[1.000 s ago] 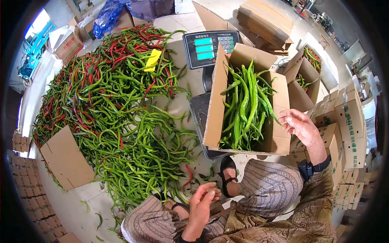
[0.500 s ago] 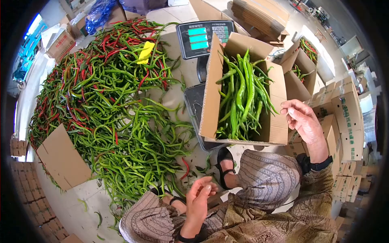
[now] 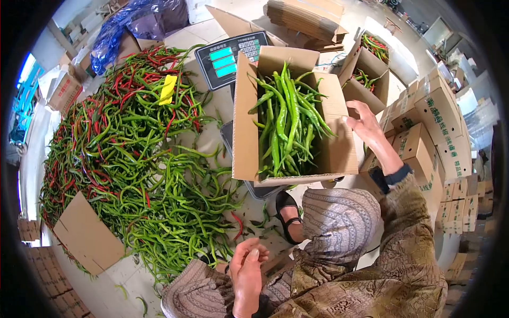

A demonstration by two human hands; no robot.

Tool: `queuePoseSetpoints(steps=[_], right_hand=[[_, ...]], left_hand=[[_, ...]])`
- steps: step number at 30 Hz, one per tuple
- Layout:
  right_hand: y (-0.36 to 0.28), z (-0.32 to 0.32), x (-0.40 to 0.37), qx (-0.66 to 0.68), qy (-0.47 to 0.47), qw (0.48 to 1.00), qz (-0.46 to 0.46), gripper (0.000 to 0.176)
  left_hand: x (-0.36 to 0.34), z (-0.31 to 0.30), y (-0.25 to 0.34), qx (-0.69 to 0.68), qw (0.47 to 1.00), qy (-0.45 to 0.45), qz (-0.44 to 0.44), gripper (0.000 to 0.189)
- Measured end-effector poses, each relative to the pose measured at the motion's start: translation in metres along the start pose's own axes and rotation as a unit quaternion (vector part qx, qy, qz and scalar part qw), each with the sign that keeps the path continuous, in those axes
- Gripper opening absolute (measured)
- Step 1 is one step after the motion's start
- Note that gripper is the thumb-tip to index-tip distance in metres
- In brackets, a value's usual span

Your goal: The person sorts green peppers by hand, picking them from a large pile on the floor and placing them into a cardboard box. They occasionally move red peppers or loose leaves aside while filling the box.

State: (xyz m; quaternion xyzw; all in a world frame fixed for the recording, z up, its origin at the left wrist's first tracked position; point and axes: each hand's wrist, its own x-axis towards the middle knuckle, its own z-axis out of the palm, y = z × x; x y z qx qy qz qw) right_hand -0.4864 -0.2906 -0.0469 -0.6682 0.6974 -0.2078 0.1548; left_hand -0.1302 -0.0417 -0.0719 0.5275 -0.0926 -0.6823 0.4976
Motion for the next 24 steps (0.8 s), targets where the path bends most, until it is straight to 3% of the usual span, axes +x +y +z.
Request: queuePoseSetpoints(steps=[1, 3, 4, 6, 7, 8, 10, 12, 14, 16, 19, 20, 22, 23, 24], right_hand=[[0.005, 0.003, -0.002, 0.002, 0.002, 1.000, 0.002, 0.043], [0.012, 0.011, -0.012, 0.173, -0.020, 0.945, 0.277, 0.045], [0.019, 0.019, -0.021, 0.175, -0.021, 0.944, 0.278, 0.045], [0.026, 0.033, -0.037, 0.484, -0.150, 0.845, 0.173, 0.045], [0.030, 0.033, -0.037, 0.482, -0.118, 0.845, 0.199, 0.044], [0.044, 0.034, -0.030, 0.522, -0.103, 0.831, 0.163, 0.042], [-0.002, 0.012, -0.039, 0.609, -0.067, 0.786, 0.081, 0.038], [-0.005, 0.002, -0.019, 0.495, -0.069, 0.849, 0.170, 0.037], [0.069, 0.007, 0.015, 0.344, -0.107, 0.922, 0.141, 0.036], [0.086, 0.006, 0.019, 0.278, -0.081, 0.936, 0.198, 0.047], [0.069, -0.003, 0.006, 0.266, -0.062, 0.951, 0.144, 0.067], [0.054, -0.010, 0.002, 0.277, -0.082, 0.946, 0.146, 0.071], [0.052, -0.021, -0.003, 0.204, -0.028, 0.972, 0.115, 0.062], [0.074, -0.034, 0.001, 0.223, -0.051, 0.972, 0.048, 0.057], [0.033, -0.043, -0.011, 0.178, -0.043, 0.983, 0.005, 0.054]], left_hand=[[0.000, -0.001, -0.001, 0.003, 1.000, -0.001, 0.000, 0.031], [0.000, -0.003, -0.001, 0.008, 1.000, 0.004, 0.006, 0.029], [0.002, -0.003, -0.002, 0.010, 1.000, 0.006, 0.006, 0.029], [0.005, -0.003, -0.007, 0.010, 1.000, 0.009, -0.003, 0.029], [0.005, -0.001, -0.009, 0.010, 1.000, 0.017, -0.005, 0.029], [0.005, 0.002, -0.009, 0.013, 1.000, 0.005, -0.011, 0.029], [-0.005, 0.008, 0.000, 0.011, 0.999, -0.024, -0.025, 0.028], [-0.021, 0.006, 0.018, -0.025, 0.997, -0.076, -0.013, 0.028], [-0.045, -0.002, 0.048, -0.041, 0.992, -0.109, 0.043, 0.026], [-0.072, -0.016, 0.084, 0.078, 0.982, -0.056, 0.164, 0.027], [-0.094, -0.070, 0.117, 0.126, 0.950, 0.072, 0.277, 0.028], [-0.092, -0.088, 0.129, 0.147, 0.936, 0.119, 0.297, 0.031], [-0.088, -0.121, 0.146, 0.143, 0.929, 0.213, 0.268, 0.031], [-0.084, -0.141, 0.149, 0.141, 0.925, 0.225, 0.270, 0.031], [-0.078, -0.164, 0.147, 0.141, 0.926, 0.249, 0.246, 0.030]])
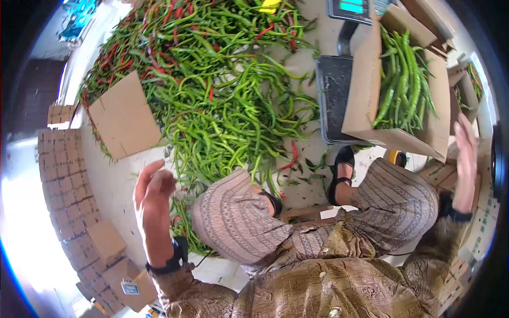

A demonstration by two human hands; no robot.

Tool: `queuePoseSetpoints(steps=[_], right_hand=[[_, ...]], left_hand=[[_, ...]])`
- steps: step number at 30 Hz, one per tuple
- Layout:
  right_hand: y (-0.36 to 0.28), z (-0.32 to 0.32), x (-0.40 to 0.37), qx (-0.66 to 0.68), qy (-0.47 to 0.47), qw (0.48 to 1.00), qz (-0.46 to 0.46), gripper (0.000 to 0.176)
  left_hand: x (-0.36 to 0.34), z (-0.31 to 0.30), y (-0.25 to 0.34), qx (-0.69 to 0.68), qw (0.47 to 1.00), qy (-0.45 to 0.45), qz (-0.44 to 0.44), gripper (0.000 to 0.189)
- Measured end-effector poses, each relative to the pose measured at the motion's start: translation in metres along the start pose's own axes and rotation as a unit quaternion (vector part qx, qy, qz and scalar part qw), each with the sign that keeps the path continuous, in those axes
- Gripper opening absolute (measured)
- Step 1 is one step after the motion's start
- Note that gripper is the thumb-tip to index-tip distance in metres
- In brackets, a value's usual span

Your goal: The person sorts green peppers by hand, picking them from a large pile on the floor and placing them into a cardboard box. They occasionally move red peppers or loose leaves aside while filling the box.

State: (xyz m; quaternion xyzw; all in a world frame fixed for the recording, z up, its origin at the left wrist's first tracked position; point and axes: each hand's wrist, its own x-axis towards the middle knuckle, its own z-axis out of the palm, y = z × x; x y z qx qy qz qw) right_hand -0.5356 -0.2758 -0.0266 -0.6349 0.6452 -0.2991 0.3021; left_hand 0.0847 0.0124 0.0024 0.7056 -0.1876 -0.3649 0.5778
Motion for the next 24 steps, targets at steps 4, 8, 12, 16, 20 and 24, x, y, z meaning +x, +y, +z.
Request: queuePoseSetpoints(steps=[4, 8, 12, 16, 20, 24], right_hand=[[-0.131, 0.036, -0.062, 0.042, -0.060, 0.997, -0.011, 0.047], [-0.185, 0.091, -0.106, 0.131, -0.292, 0.947, -0.002, 0.035], [-0.211, 0.173, -0.127, 0.210, -0.435, 0.866, 0.128, 0.029], [-0.196, 0.244, -0.143, 0.221, -0.493, 0.808, 0.236, 0.025], [-0.172, 0.289, -0.156, 0.180, -0.529, 0.787, 0.262, 0.023], [-0.135, 0.319, -0.163, 0.142, -0.523, 0.803, 0.246, 0.026]], left_hand=[[0.043, -0.069, -0.102, 0.025, 0.996, 0.021, -0.078, 0.030], [0.050, -0.068, -0.183, 0.058, 0.988, 0.066, -0.129, 0.028], [0.055, -0.093, -0.263, 0.148, 0.981, 0.066, -0.111, 0.019], [0.057, -0.116, -0.308, 0.300, 0.943, 0.145, 0.016, 0.013], [0.038, -0.118, -0.309, 0.391, 0.911, 0.127, 0.040, 0.018], [-0.020, -0.093, -0.340, 0.416, 0.898, 0.130, 0.067, 0.019]])
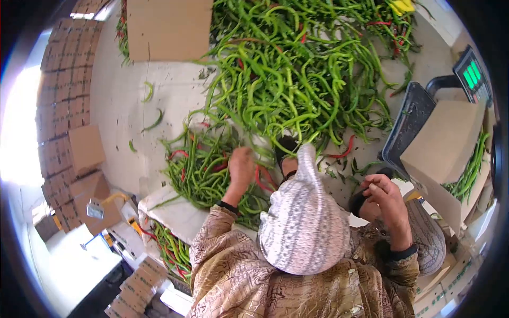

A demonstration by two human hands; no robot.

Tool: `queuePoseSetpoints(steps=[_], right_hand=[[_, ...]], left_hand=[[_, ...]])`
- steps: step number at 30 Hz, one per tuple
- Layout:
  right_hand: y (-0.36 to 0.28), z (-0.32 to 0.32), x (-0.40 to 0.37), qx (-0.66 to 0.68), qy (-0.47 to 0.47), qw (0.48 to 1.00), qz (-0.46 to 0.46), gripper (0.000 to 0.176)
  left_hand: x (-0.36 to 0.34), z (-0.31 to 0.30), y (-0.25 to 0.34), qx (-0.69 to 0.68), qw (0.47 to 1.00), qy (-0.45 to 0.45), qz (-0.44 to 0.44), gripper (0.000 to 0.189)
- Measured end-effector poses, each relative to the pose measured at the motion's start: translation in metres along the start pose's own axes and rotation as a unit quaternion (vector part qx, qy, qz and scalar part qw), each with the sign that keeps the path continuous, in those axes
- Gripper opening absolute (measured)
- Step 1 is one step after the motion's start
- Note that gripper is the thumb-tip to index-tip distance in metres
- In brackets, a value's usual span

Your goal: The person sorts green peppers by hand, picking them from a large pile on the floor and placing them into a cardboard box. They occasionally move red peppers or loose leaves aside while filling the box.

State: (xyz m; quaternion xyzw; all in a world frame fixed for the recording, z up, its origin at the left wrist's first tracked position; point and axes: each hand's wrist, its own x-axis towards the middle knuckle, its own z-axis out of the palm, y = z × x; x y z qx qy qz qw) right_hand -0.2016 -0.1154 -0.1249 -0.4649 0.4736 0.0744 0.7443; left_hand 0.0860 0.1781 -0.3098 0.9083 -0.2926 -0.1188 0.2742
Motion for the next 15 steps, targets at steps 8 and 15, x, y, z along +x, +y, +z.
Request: queuePoseSetpoints(steps=[8, 15], right_hand=[[0.015, 0.015, 0.021, -0.048, -0.007, 0.998, 0.049, 0.029], [0.026, 0.037, 0.039, -0.082, -0.019, 0.995, 0.047, 0.036]], left_hand=[[-0.059, -0.008, -0.008, 0.131, 0.988, -0.077, 0.004, 0.041], [-0.027, -0.011, -0.064, 0.266, 0.958, -0.070, 0.084, 0.056]])
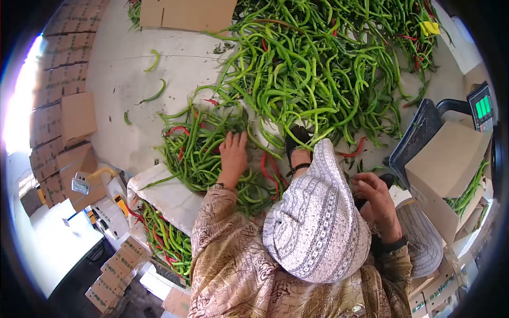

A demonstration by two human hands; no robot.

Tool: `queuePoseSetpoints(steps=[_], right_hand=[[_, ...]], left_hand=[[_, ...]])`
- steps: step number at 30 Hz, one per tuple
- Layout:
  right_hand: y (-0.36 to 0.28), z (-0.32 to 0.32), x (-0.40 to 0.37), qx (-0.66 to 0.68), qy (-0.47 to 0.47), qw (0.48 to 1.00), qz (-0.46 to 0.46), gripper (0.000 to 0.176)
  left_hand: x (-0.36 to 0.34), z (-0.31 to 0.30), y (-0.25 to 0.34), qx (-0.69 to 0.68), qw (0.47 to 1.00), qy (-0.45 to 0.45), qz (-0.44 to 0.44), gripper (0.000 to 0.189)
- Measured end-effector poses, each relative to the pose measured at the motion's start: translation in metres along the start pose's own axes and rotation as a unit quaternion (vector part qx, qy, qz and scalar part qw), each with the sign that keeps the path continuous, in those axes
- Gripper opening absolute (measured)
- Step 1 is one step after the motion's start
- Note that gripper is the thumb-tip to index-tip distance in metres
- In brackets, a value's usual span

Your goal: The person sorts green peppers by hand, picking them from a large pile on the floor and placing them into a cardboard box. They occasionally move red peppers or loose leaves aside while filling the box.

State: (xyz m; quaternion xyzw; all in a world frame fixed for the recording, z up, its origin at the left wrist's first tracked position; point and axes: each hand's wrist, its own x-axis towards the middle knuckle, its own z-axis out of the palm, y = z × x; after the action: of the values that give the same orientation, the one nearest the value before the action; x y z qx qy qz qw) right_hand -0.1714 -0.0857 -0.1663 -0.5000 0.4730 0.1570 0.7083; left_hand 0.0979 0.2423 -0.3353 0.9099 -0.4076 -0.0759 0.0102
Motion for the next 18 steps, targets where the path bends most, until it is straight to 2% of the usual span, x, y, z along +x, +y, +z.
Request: queuePoseSetpoints(steps=[1, 2, 5, 6, 8, 9, 11, 12, 14, 15, 17, 18], right_hand=[[0.000, 0.002, 0.000, -0.008, -0.004, 1.000, -0.003, 0.036], [-0.002, 0.005, -0.002, -0.008, 0.000, 1.000, -0.002, 0.036], [-0.014, 0.000, -0.008, -0.041, 0.006, 0.999, -0.020, 0.037], [-0.016, -0.003, -0.011, -0.054, 0.015, 0.998, -0.025, 0.037], [-0.006, -0.008, -0.007, -0.029, 0.037, 0.999, -0.027, 0.038], [0.007, -0.012, -0.001, -0.027, 0.040, 0.999, -0.021, 0.038], [0.024, -0.016, 0.015, 0.059, 0.057, 0.996, 0.024, 0.038], [0.019, -0.010, 0.016, 0.037, 0.057, 0.997, 0.036, 0.038], [0.011, 0.000, 0.017, 0.024, 0.035, 0.999, 0.030, 0.038], [0.007, 0.004, 0.018, 0.010, 0.012, 1.000, 0.024, 0.038], [-0.002, 0.008, 0.018, -0.009, -0.005, 1.000, 0.010, 0.037], [-0.004, 0.009, 0.018, -0.026, -0.016, 1.000, 0.001, 0.036]], left_hand=[[-0.003, 0.001, -0.012, 0.021, 1.000, 0.005, 0.017, 0.057], [-0.010, 0.003, -0.031, 0.048, 0.998, -0.030, 0.013, 0.055], [-0.033, 0.005, -0.086, 0.114, 0.989, -0.092, -0.035, 0.053], [-0.030, -0.006, -0.089, 0.111, 0.989, -0.096, -0.032, 0.053], [-0.014, -0.033, -0.094, 0.087, 0.974, -0.172, -0.121, 0.051], [-0.005, -0.043, -0.083, 0.086, 0.973, -0.177, -0.117, 0.051], [0.014, -0.054, -0.044, -0.040, 0.995, -0.022, -0.088, 0.048], [0.017, -0.046, -0.029, -0.102, 0.992, 0.020, -0.065, 0.042], [0.023, -0.021, 0.009, -0.182, 0.973, -0.034, -0.140, 0.044], [0.029, -0.010, 0.024, -0.185, 0.972, -0.034, -0.138, 0.044], [0.037, 0.010, 0.048, -0.223, 0.935, -0.026, -0.275, 0.048], [0.036, 0.021, 0.059, -0.224, 0.934, -0.030, -0.276, 0.048]])
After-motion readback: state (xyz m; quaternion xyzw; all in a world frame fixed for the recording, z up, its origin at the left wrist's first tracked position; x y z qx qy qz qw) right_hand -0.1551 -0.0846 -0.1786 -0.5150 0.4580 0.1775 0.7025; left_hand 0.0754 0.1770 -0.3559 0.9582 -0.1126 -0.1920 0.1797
